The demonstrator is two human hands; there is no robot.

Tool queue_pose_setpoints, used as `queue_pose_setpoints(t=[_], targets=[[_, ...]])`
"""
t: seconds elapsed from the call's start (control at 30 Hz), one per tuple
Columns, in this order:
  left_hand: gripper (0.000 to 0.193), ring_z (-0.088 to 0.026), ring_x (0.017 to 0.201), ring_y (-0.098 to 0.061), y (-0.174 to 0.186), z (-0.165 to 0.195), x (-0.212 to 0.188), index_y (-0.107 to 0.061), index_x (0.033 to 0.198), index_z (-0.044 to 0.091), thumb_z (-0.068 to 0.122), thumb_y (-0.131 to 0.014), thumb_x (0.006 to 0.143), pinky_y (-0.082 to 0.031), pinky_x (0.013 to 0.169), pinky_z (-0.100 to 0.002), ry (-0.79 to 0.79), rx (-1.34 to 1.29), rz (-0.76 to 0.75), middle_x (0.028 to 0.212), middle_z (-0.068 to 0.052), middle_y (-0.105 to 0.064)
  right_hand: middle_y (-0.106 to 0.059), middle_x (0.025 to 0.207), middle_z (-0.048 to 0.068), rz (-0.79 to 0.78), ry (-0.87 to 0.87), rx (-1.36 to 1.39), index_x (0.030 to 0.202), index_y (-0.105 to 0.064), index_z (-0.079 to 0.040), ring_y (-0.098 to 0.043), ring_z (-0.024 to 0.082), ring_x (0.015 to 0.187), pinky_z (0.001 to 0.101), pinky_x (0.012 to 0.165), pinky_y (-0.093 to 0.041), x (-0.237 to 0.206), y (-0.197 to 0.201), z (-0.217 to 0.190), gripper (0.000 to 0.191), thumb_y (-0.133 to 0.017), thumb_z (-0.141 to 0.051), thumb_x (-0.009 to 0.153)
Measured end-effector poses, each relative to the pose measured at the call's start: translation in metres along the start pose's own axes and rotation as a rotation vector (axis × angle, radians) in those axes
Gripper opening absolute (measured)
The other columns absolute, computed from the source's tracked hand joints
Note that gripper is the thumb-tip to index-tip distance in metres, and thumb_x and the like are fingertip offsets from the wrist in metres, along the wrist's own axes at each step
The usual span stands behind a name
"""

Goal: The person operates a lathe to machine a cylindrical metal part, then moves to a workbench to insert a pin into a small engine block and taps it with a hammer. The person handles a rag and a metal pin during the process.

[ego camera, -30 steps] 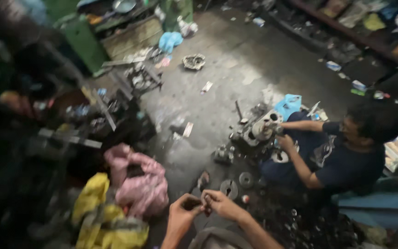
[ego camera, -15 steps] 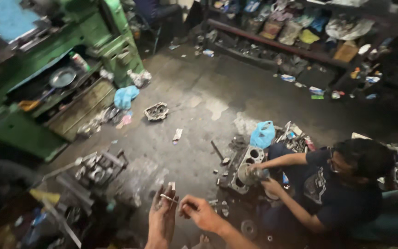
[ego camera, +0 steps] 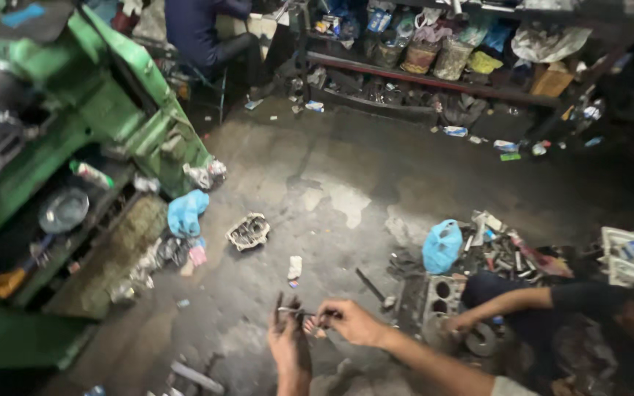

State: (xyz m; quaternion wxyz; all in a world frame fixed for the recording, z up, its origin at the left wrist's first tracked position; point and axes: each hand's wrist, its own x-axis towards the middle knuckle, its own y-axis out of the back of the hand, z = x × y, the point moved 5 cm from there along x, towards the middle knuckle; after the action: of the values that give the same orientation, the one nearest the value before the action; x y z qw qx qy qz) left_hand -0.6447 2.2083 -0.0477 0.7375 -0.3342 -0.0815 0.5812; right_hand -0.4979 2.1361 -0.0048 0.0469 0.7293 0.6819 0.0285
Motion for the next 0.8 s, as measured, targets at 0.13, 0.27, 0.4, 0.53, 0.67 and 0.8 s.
queue_pose_setpoints(t=[0.13,0.27,0.4,0.53,0.67,0.8], targets=[[0.051,-0.020,0.098,-0.065,-0.082,0.052,0.099,-0.047,0.147,0.004,0.015,-0.058,0.099,-0.052,0.080,-0.029,0.053,0.170,-0.216,0.111,-0.011,-0.068,-0.059,0.093,0.001,0.164,-0.063,0.173,0.107,-0.056,-0.004,-0.057,0.010,0.086,0.0297,0.076,-0.052,0.102,0.045,-0.020,0.010,-0.064,-0.005,0.101],[0.042,-0.016,0.081,-0.055,-0.159,0.065,0.190,-0.048,0.137,0.006,0.028,-0.052,0.101,-0.048,0.072,-0.030,0.028,0.091,-0.258,0.090,-0.004,-0.056,-0.058,0.094,0.003,0.291,-0.002,0.252,0.105,-0.045,-0.007,-0.059,0.010,0.086,0.0286,0.075,-0.053,0.170,0.101,-0.034,0.021,-0.063,0.002,0.099],[0.049,-0.010,0.074,-0.040,-0.246,0.058,0.249,-0.050,0.134,0.004,0.046,-0.041,0.108,-0.035,0.065,-0.026,-0.035,0.222,-0.499,0.085,0.001,-0.043,-0.060,0.092,0.005,0.480,-0.147,0.320,0.104,-0.041,-0.009,-0.053,0.016,0.070,0.0327,0.059,-0.045,0.223,0.172,-0.042,0.021,-0.053,0.006,0.097],[0.062,-0.009,0.076,-0.040,-0.333,0.039,0.316,-0.051,0.131,0.007,0.059,-0.029,0.106,-0.036,0.069,-0.024,-0.125,0.233,-0.728,0.083,0.002,-0.045,-0.054,0.095,0.003,0.539,0.223,0.294,0.102,-0.042,-0.007,-0.057,0.011,0.089,0.0276,0.079,-0.052,0.270,0.263,-0.075,0.030,-0.060,0.015,0.094],[0.054,-0.012,0.075,-0.049,-0.420,-0.002,0.383,-0.053,0.118,0.006,0.057,-0.041,0.106,-0.041,0.069,-0.026,-0.152,0.305,-0.856,0.084,-0.002,-0.054,-0.049,0.095,0.002,0.624,0.316,0.224,0.103,-0.043,-0.007,-0.056,0.011,0.092,0.0304,0.089,-0.057,0.302,0.366,-0.075,0.030,-0.060,0.016,0.092],[0.047,-0.014,0.092,-0.060,-0.535,-0.032,0.456,-0.049,0.113,0.005,0.050,-0.054,0.098,-0.053,0.077,-0.032,-0.083,0.222,-0.849,0.104,-0.004,-0.057,-0.048,0.087,0.004,0.695,0.129,-0.056,0.099,-0.049,-0.005,-0.051,0.013,0.085,0.0320,0.078,-0.051,0.355,0.496,-0.035,0.016,-0.062,0.004,0.095]])
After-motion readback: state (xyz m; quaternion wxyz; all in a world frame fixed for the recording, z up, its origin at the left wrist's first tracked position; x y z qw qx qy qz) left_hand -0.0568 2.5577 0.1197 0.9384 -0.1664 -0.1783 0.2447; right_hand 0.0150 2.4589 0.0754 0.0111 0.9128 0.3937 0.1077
